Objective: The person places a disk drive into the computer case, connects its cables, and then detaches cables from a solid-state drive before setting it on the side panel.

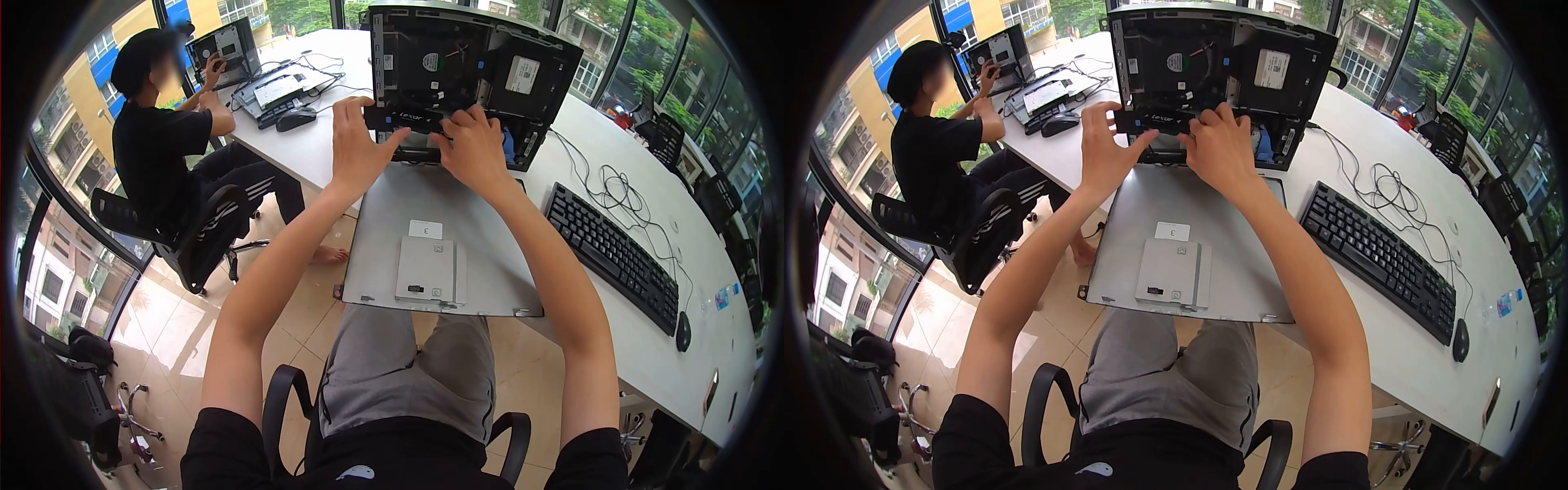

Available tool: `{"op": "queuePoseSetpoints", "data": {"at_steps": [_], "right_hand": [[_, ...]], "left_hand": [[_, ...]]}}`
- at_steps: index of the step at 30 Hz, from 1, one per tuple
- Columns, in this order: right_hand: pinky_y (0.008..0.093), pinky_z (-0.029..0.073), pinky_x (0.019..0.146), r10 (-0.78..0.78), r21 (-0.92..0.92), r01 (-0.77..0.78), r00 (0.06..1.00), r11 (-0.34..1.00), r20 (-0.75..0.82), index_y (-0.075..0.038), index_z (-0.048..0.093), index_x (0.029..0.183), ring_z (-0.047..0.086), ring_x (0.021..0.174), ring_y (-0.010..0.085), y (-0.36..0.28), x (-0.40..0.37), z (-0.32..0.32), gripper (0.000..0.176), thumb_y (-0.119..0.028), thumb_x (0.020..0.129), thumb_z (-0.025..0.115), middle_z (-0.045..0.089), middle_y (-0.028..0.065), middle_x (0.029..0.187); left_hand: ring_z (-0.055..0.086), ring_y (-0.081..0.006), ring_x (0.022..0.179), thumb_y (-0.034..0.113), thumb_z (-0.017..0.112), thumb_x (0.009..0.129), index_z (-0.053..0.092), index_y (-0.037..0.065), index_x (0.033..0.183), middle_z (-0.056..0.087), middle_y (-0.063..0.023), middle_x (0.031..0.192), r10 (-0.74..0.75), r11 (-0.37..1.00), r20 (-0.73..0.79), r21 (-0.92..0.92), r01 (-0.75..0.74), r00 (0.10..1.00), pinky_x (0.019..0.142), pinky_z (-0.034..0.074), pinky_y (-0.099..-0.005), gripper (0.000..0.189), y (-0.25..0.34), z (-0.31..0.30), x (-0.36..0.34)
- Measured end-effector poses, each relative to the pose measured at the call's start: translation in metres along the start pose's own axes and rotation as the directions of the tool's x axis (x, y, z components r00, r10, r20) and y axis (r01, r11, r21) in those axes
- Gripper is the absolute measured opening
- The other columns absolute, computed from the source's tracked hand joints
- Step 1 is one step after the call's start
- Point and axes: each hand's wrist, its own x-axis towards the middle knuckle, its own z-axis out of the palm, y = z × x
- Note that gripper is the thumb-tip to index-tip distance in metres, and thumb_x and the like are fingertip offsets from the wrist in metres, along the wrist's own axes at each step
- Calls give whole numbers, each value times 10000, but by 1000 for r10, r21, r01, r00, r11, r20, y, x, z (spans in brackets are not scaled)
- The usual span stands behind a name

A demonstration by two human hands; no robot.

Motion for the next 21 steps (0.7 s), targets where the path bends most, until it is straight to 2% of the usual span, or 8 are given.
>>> {"op": "queuePoseSetpoints", "data": {"at_steps": [2,5,10,14,16,17,19,21], "right_hand": [[440,444,860,18,-41,-16,999,999,45,-72,833,1045,609,1074,252,-3,-1,-6,247,-267,894,817,735,30,1022],[474,433,870,5,-63,-5,1000,998,-12,-68,826,998,585,1101,253,2,-5,-2,265,-303,877,819,725,32,1011],[476,424,910,-36,-106,33,999,994,-35,-78,823,1031,579,1101,258,8,-10,-10,296,-317,859,840,718,32,1030],[477,433,968,-55,-115,53,998,992,-14,-94,824,1119,590,1147,273,6,-11,-26,386,-369,853,873,724,28,1129],[496,424,978,-109,-64,102,987,993,-120,-97,815,1095,580,1166,276,4,-10,-35,395,-391,839,878,714,36,1110],[506,420,983,-134,-42,129,976,991,-174,-98,810,1082,575,1175,278,4,-9,-40,400,-402,832,881,709,40,1101],[474,439,973,-114,7,120,958,993,-261,-96,810,1081,597,1146,274,4,-7,-54,349,-353,853,873,712,51,1102],[443,466,951,-64,62,93,929,994,-365,-88,810,1096,620,1100,274,9,-2,-65,303,-298,882,856,714,65,1102]], "left_hand": [[669,-288,1130,259,966,808,529,2,1317,495,-166,1312,0,1000,1,-3,0,1000,926,616,-394,719,-1,-1,0],[663,-293,1134,264,967,808,524,5,1325,494,-166,1314,-4,1000,12,-6,4,1000,934,610,-401,728,0,-2,-1],[645,-310,1156,308,963,811,517,7,1360,497,-173,1327,-33,999,47,4,33,998,939,593,-417,769,3,-4,-2],[569,-340,1229,349,943,826,501,2,1393,501,-185,1341,-79,997,60,22,78,995,1006,526,-447,798,13,-11,0],[488,-370,1287,354,920,842,484,1,1398,491,-195,1369,-48,998,34,34,47,998,1075,463,-471,790,17,-14,2],[481,-375,1297,355,908,855,481,3,1403,492,-197,1375,13,998,-5,59,-13,1000,1083,456,-476,779,18,-16,5],[468,-385,1316,357,884,880,477,7,1414,494,-201,1388,138,985,-79,115,-128,987,1099,443,-487,757,24,-23,14],[466,-387,1318,342,870,895,473,13,1419,494,-202,1388,188,979,-83,91,-180,979,1107,431,-487,735,31,-28,25]]}}
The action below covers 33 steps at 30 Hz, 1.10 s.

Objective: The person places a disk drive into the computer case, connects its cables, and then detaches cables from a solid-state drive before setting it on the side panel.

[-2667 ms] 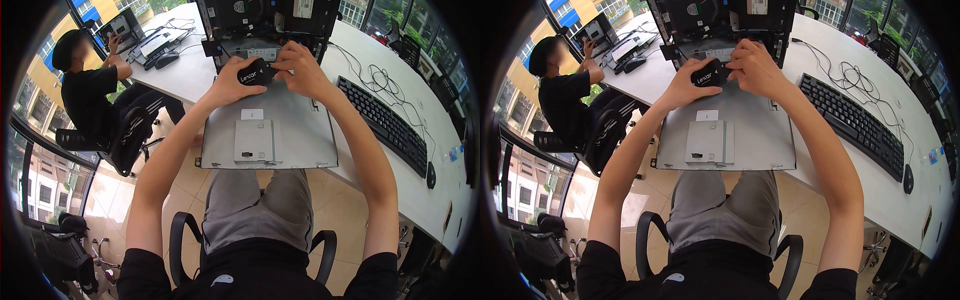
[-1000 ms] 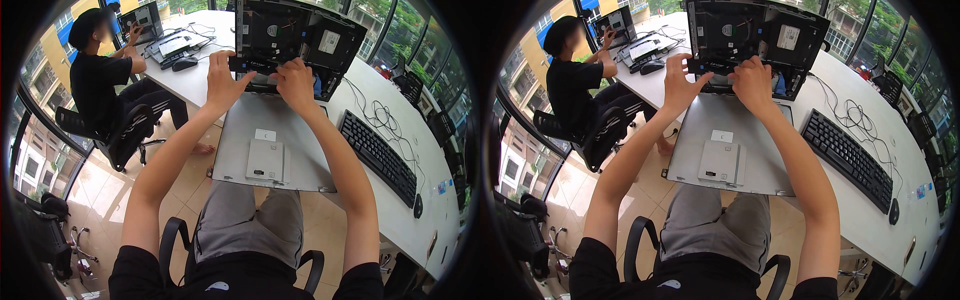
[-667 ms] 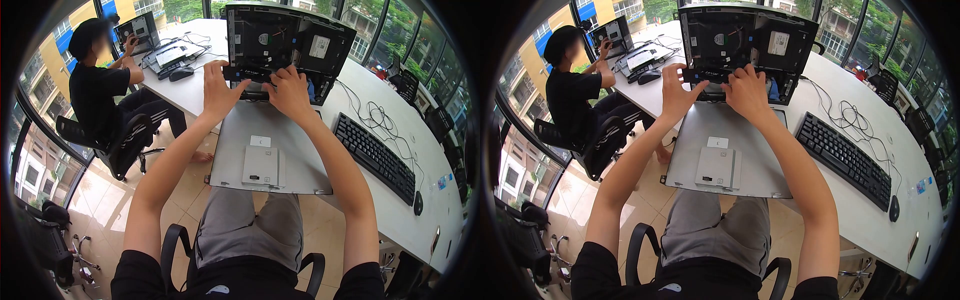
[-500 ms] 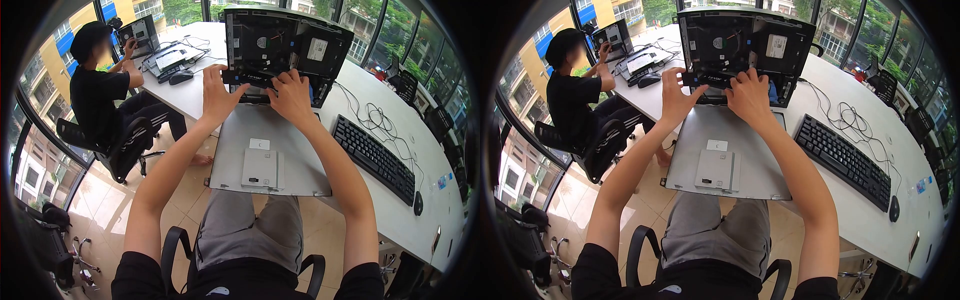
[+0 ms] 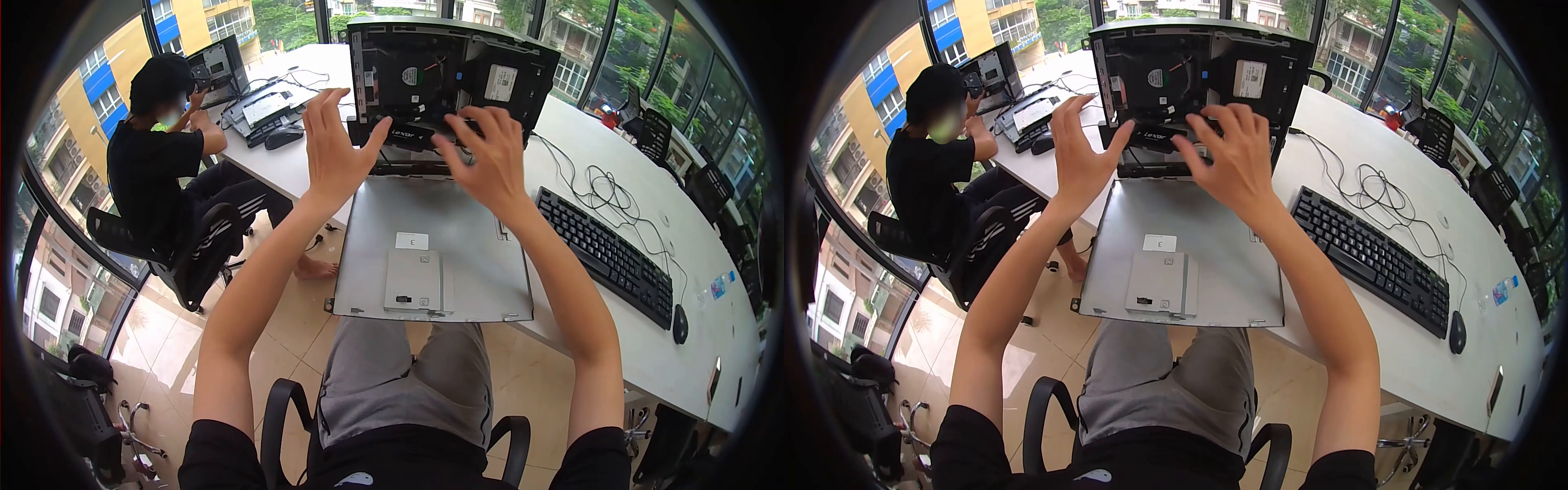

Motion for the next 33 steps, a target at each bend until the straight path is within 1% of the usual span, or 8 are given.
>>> {"op": "queuePoseSetpoints", "data": {"at_steps": [5,6,7,9,10,13,19,33], "right_hand": [[391,555,883,315,71,-309,897,948,-310,-34,795,1219,701,1006,289,54,29,-26,274,-185,994,758,727,118,1155],[372,557,894,519,224,-470,802,854,-296,-17,786,1243,718,1005,264,62,37,-33,302,-194,1001,753,744,119,1162],[354,559,904,697,370,-599,673,710,-248,0,777,1267,736,1004,238,71,44,-40,331,-204,1009,748,761,120,1170],[325,556,924,835,483,-696,526,530,-159,44,740,1321,746,994,193,111,44,-40,404,-217,1012,747,792,135,1148],[321,586,929,882,573,-706,467,417,-66,88,662,1412,719,1102,160,117,45,-44,538,-230,998,790,760,145,1276],[313,553,929,867,541,-727,497,422,-8,76,721,1330,749,1015,188,122,36,-35,491,-252,974,805,805,150,1130],[341,584,947,840,366,-793,539,487,52,43,739,1327,791,1047,247,129,13,-14,525,-272,923,857,810,199,1168],[324,605,838,843,292,-796,531,530,-81,-22,844,1122,808,824,223,121,12,-14,272,-168,894,825,840,148,970]], "left_hand": [[576,-329,1197,287,801,961,554,-4,1345,585,-181,1270,-45,956,68,-286,62,997,1033,493,-434,541,31,-5,31],[687,-248,1087,259,815,968,619,-15,1327,689,-153,1193,-44,961,9,-274,44,999,940,566,-383,492,40,0,34],[691,-248,1090,265,815,970,622,-21,1329,693,-156,1197,-78,942,57,-322,93,995,945,571,-380,498,47,5,37],[698,-248,1096,278,814,973,629,-32,1333,700,-163,1203,-133,894,158,-406,187,978,954,581,-373,510,62,17,45],[710,-251,1092,293,806,981,635,-48,1340,707,-174,1214,-168,871,179,-434,231,969,959,597,-368,525,72,23,47],[723,-266,1124,330,811,974,611,-73,1387,693,-206,1296,-207,839,273,-444,314,940,948,613,-371,611,84,45,57],[710,-280,1132,363,823,948,614,-94,1383,660,-231,1332,-287,855,238,-373,360,928,944,608,-379,665,100,88,66],[690,-336,992,402,889,860,705,-74,1215,705,-201,1052,-273,940,144,-172,296,951,960,533,-449,621,96,112,86]]}}
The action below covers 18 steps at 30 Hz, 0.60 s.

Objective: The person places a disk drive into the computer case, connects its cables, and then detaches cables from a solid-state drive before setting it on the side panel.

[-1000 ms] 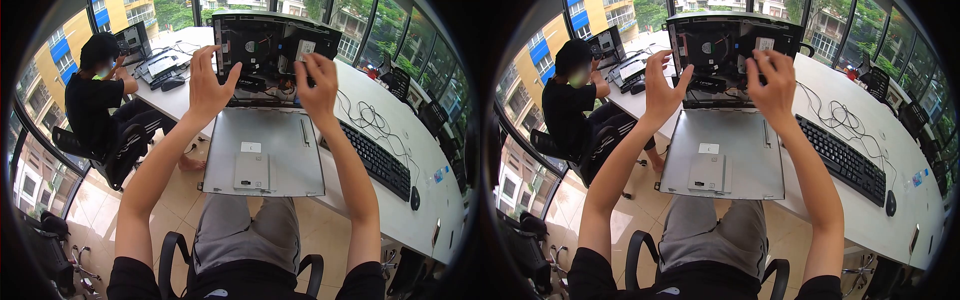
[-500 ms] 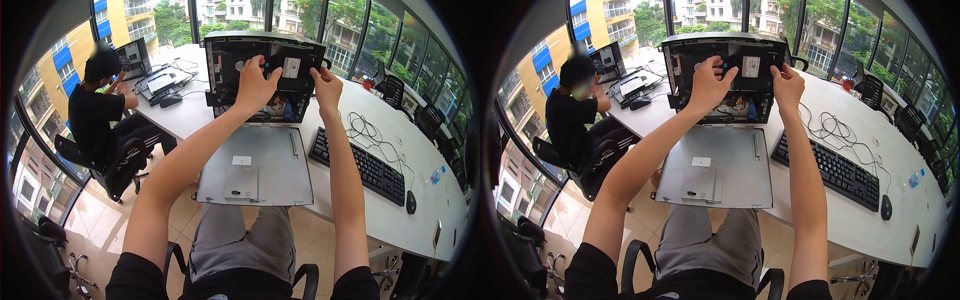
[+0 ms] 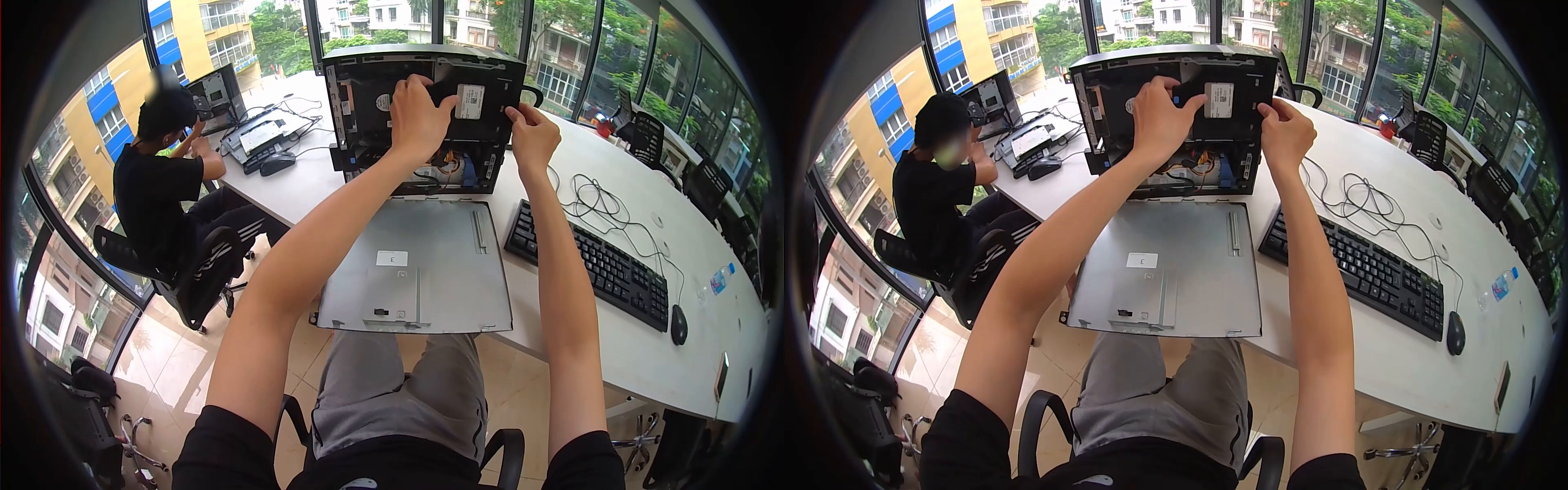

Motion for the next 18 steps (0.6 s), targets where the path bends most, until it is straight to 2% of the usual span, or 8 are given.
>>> {"op": "queuePoseSetpoints", "data": {"at_steps": [1,4,5,8,9,12,15,18], "right_hand": [[323,605,835,8,-5,-8,1000,1000,4,-24,848,1111,806,813,220,0,1,0,261,-165,892,824,840,146,965],[324,604,827,18,-3,-18,1000,1000,-7,-28,855,1085,799,798,215,4,4,1,242,-162,886,827,840,143,951],[324,604,825,21,-1,-21,1000,1000,-12,-28,857,1077,797,796,214,6,5,2,237,-162,883,830,840,142,947],[302,588,859,96,36,-99,993,994,74,0,825,1177,783,938,179,1,5,-4,338,-182,897,878,837,145,1075],[292,587,846,103,48,-107,992,993,78,0,818,1197,777,944,165,1,5,-3,352,-176,899,881,836,122,1082],[288,597,861,180,145,-201,972,969,149,8,805,1219,774,952,161,-1,5,-8,362,-154,903,879,830,116,1088],[302,617,898,181,234,-222,966,947,186,29,787,1233,770,990,179,6,8,-7,365,-118,909,872,814,125,1117],[311,623,911,193,328,-265,952,907,235,35,781,1237,768,999,190,10,10,-10,353,-98,920,857,808,132,1136]], "left_hand": [[694,-338,981,405,895,853,711,-71,1196,710,-195,1031,5,1000,-2,3,-5,1000,963,531,-452,615,0,0,1],[676,-426,1139,292,882,879,651,-90,1189,689,-278,1158,7,1000,96,2,-8,995,1009,534,-493,544,5,-11,4],[706,-416,1105,312,884,875,688,-65,1177,717,-258,1151,13,999,78,33,-16,997,977,554,-499,522,5,-13,4],[729,-400,1108,341,877,878,728,-25,1199,732,-230,1192,-6,989,148,147,-16,989,940,576,-505,509,18,-30,5],[745,-389,1102,380,863,886,763,22,1229,744,-201,1205,40,981,133,181,-64,990,909,591,-511,506,14,-28,7],[766,-335,1047,491,852,878,792,68,1237,786,-147,1097,86,964,119,241,-113,989,877,603,-487,558,4,-27,12],[782,-335,1034,521,834,885,805,84,1236,807,-151,1102,70,964,151,243,-106,986,886,613,-485,561,4,-30,13],[790,-332,1009,522,829,890,811,98,1236,818,-138,1070,-15,967,213,253,-40,977,881,613,-485,548,7,-34,18]]}}
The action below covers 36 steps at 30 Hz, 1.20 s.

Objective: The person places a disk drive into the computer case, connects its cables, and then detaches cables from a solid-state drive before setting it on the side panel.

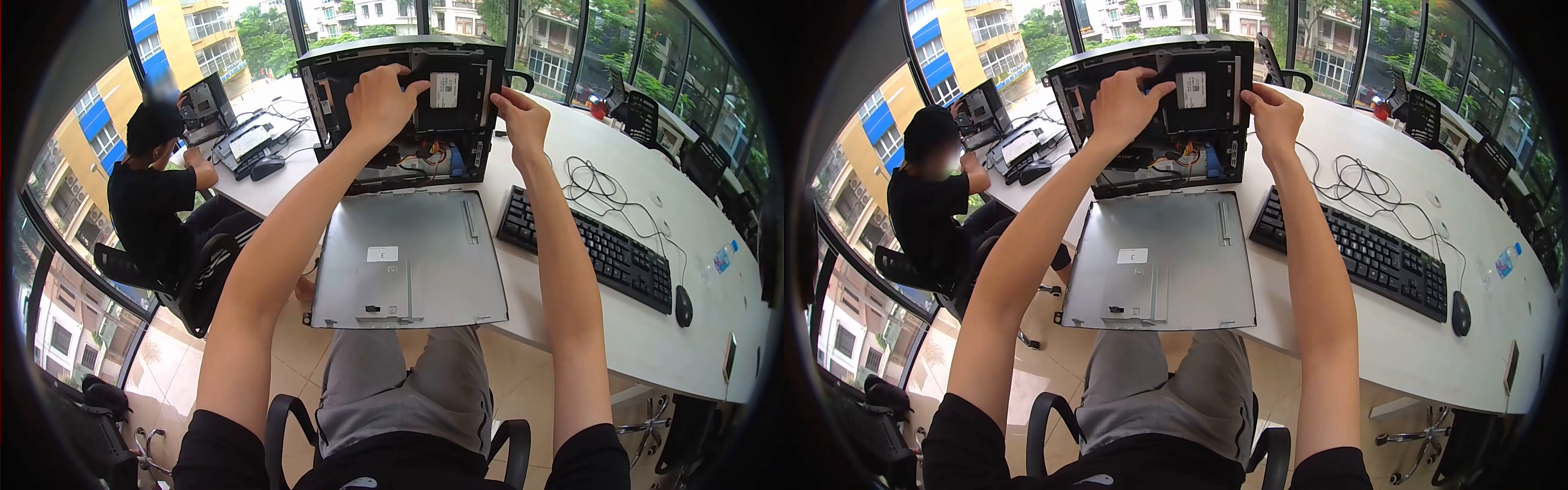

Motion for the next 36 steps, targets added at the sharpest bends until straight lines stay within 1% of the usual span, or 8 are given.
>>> {"op": "queuePoseSetpoints", "data": {"at_steps": [9,16,19,24,28,30,33,36], "right_hand": [[321,607,926,84,140,-94,994,986,75,19,799,1213,742,986,179,-1,7,-9,301,-97,937,827,800,110,1127],[337,600,916,104,154,-115,992,981,75,43,777,1245,736,1019,191,-4,1,-5,362,-147,941,829,793,122,1130],[341,605,912,116,193,-132,989,972,88,52,770,1244,743,1010,196,-10,-1,-6,364,-162,953,819,794,121,1120],[342,609,890,130,198,-141,989,970,64,45,779,1212,761,987,198,-9,3,-5,332,-199,987,779,799,115,1099],[362,605,940,72,84,-75,997,994,42,15,759,1234,752,1101,215,-14,10,-13,364,-265,1002,753,794,124,1158],[358,597,953,30,83,-30,1000,996,3,9,761,1237,745,1119,216,-29,15,-18,382,-290,1000,762,790,120,1183],[353,580,999,-151,41,147,979,988,133,-30,768,1281,727,1164,203,-69,8,-26,463,-394,995,788,783,95,1217],[322,596,920,-256,-114,318,892,941,372,28,692,1408,737,1130,210,-125,-28,-24,558,-338,1003,808,782,152,1249]], "left_hand": [[789,-351,1020,422,831,903,814,88,1208,815,-176,1023,-8,1000,-22,29,9,1000,893,599,-496,452,-1,-8,0],[790,-335,1043,387,847,897,771,20,1225,804,-212,1144,15,980,31,-200,-9,999,955,591,-455,499,-13,-2,-1],[786,-314,1049,352,865,889,738,-21,1236,789,-252,1169,-43,888,105,-451,86,994,968,585,-438,525,-19,10,-1],[786,-240,809,269,846,932,704,-68,1226,806,-207,972,-60,856,34,-512,69,998,809,605,-360,469,-8,-3,-18],[750,-160,661,208,816,972,683,-84,1238,792,-129,824,-80,786,23,-614,77,997,631,582,-286,417,-1,-28,-34],[760,-157,737,194,800,988,651,-112,1276,800,-138,919,-98,746,92,-653,134,991,644,633,-275,446,0,-43,-45],[773,-190,849,172,769,1012,613,-153,1315,787,-163,1021,-143,673,222,-693,259,964,722,693,-311,471,3,-64,-67],[764,-166,862,177,802,995,590,-135,1357,763,-140,1026,-201,596,384,-682,424,901,694,696,-302,523,-2,-71,-90]]}}
